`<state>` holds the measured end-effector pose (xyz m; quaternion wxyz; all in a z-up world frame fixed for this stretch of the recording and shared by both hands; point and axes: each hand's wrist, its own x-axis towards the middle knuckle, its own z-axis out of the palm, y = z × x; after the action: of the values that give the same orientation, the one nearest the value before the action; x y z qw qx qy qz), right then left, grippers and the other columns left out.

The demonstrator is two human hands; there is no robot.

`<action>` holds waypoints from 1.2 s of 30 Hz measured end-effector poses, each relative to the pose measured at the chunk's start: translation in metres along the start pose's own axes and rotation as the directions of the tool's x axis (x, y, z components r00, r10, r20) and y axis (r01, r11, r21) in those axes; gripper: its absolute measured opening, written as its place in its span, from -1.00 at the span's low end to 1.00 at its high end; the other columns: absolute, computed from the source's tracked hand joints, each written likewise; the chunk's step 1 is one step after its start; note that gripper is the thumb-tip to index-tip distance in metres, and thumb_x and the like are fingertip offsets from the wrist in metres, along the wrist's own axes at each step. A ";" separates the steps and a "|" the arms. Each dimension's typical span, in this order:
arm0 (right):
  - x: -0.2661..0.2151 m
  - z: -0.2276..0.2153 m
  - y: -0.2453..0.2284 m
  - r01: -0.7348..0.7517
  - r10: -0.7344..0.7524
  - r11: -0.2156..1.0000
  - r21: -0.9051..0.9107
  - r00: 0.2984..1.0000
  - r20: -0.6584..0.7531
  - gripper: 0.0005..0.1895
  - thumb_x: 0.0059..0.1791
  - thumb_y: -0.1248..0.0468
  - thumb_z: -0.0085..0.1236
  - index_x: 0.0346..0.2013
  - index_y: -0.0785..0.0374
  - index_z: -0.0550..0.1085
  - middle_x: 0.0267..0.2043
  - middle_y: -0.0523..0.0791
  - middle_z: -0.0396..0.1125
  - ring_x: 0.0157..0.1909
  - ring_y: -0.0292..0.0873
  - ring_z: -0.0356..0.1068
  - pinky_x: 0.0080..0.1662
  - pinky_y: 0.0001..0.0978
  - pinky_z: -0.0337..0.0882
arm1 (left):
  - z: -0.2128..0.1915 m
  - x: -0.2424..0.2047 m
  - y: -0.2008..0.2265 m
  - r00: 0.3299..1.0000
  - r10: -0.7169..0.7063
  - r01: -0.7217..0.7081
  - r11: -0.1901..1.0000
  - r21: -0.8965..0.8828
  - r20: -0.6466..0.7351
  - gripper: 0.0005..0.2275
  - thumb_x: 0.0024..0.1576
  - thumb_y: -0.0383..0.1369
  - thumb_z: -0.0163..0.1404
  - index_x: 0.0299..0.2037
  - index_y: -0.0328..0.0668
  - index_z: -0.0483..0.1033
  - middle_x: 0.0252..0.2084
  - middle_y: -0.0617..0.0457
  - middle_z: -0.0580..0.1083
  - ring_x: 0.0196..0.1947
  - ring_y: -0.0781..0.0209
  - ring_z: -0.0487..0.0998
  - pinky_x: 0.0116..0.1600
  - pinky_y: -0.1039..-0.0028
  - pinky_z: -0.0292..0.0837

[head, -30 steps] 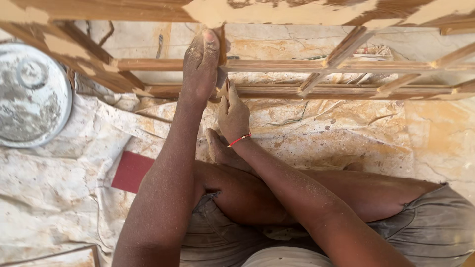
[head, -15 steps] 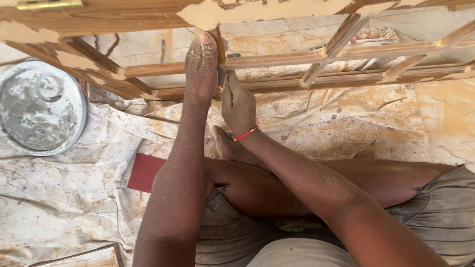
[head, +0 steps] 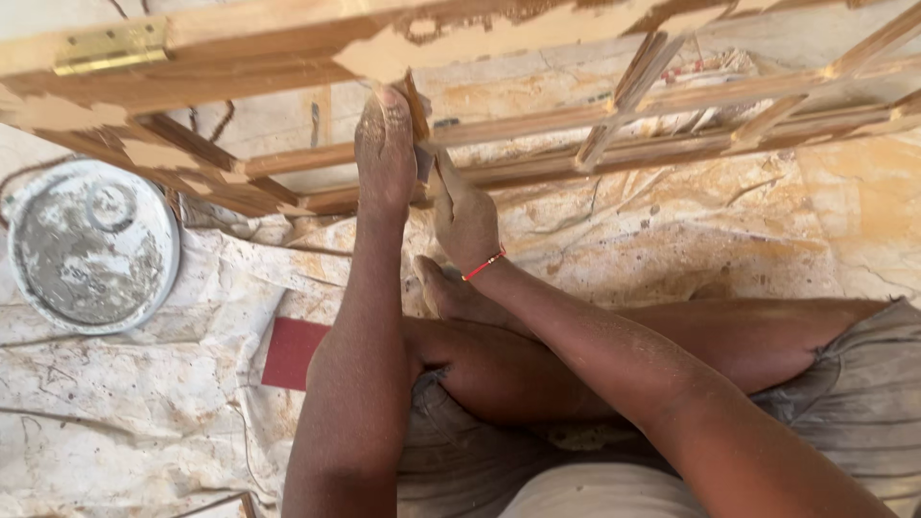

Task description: The person sits on the floor and sands a wooden window frame using a sanding block. They systematically rub the sanding block along the edges and corners of the frame's lattice structure to smooth the surface.

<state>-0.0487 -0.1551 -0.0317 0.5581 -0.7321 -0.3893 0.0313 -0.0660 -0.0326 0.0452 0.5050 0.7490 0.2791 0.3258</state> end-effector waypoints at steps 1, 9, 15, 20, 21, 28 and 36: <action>-0.007 -0.002 0.000 -0.041 0.041 0.999 -0.008 0.999 0.010 -0.48 0.12 0.35 -0.08 0.39 0.40 0.27 -0.29 0.17 0.43 -0.33 0.07 0.48 -0.24 -0.13 0.46 | 0.000 -0.006 -0.003 1.000 -0.006 0.006 1.000 0.003 -0.002 -0.33 0.31 0.24 -0.43 -0.12 -0.26 0.53 -0.30 -0.08 0.48 -0.27 0.15 0.50 -0.19 0.28 0.45; -0.010 -0.042 0.022 -0.239 0.229 0.970 0.034 0.957 0.180 -0.63 0.18 0.26 -0.10 0.24 0.28 0.47 -0.22 0.10 0.53 -0.23 -0.06 0.58 -0.14 -0.25 0.52 | -0.011 -0.005 0.010 0.996 0.077 -0.081 0.995 0.063 0.054 -0.40 0.38 0.13 -0.38 0.05 -0.32 0.47 -0.17 -0.16 0.54 -0.12 0.03 0.60 -0.05 0.20 0.54; 0.015 -0.072 0.043 -0.224 0.082 0.900 0.374 0.930 0.359 -0.68 0.21 0.24 -0.14 0.20 0.29 0.41 0.09 -0.08 0.47 0.10 -0.24 0.52 0.01 -0.41 0.61 | -0.012 -0.002 0.006 0.995 0.099 -0.101 0.988 0.118 0.022 -0.51 0.40 -0.01 -0.29 -0.01 -0.37 0.48 -0.19 -0.25 0.52 -0.17 -0.07 0.57 -0.04 0.15 0.47; 0.046 -0.068 0.031 -0.380 0.236 0.888 0.260 0.861 0.450 -0.77 0.07 0.25 0.17 -0.14 0.37 0.62 -0.20 0.01 0.57 -0.20 -0.21 0.54 -0.13 -0.41 0.55 | -0.010 -0.007 0.009 0.996 0.090 -0.091 0.995 0.050 0.025 -0.50 0.39 0.01 -0.30 -0.05 -0.34 0.50 -0.21 -0.21 0.55 -0.18 -0.03 0.59 -0.05 0.17 0.48; 0.051 -0.063 0.029 -0.441 0.252 0.826 0.351 0.846 0.471 -0.78 0.04 0.25 0.21 -0.17 0.37 0.61 -0.20 0.01 0.57 -0.19 -0.25 0.56 -0.12 -0.44 0.58 | -0.011 -0.007 0.011 0.997 0.080 -0.080 0.996 0.046 0.021 -0.50 0.39 0.01 -0.30 -0.05 -0.34 0.51 -0.21 -0.21 0.56 -0.19 -0.03 0.58 -0.05 0.18 0.48; 0.064 -0.031 0.045 -0.484 0.303 0.762 0.430 0.853 0.424 -0.77 0.00 0.26 0.32 -0.14 0.37 0.64 -0.21 0.02 0.58 -0.22 -0.29 0.58 -0.19 -0.50 0.58 | -0.007 -0.003 -0.001 0.998 0.058 -0.061 0.994 0.093 0.032 -0.41 0.37 0.12 -0.41 -0.11 -0.26 0.53 -0.24 -0.13 0.56 -0.18 0.03 0.62 -0.04 0.19 0.53; 0.079 -0.037 0.037 -0.380 0.251 0.885 0.270 0.876 0.411 -0.75 -0.03 0.19 0.31 -0.28 0.38 0.67 -0.34 -0.02 0.60 -0.38 -0.32 0.58 -0.33 -0.51 0.59 | 0.001 0.023 -0.030 0.956 0.291 -0.284 0.895 0.343 0.033 -0.42 0.47 0.06 -0.52 0.01 -0.28 0.45 -0.17 -0.23 0.49 -0.15 -0.07 0.56 0.03 0.16 0.50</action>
<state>0.0443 -0.1393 -0.0185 0.5816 -0.6592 -0.3480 0.3258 -0.0537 -0.0061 0.0219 0.3097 0.8554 0.2228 0.3504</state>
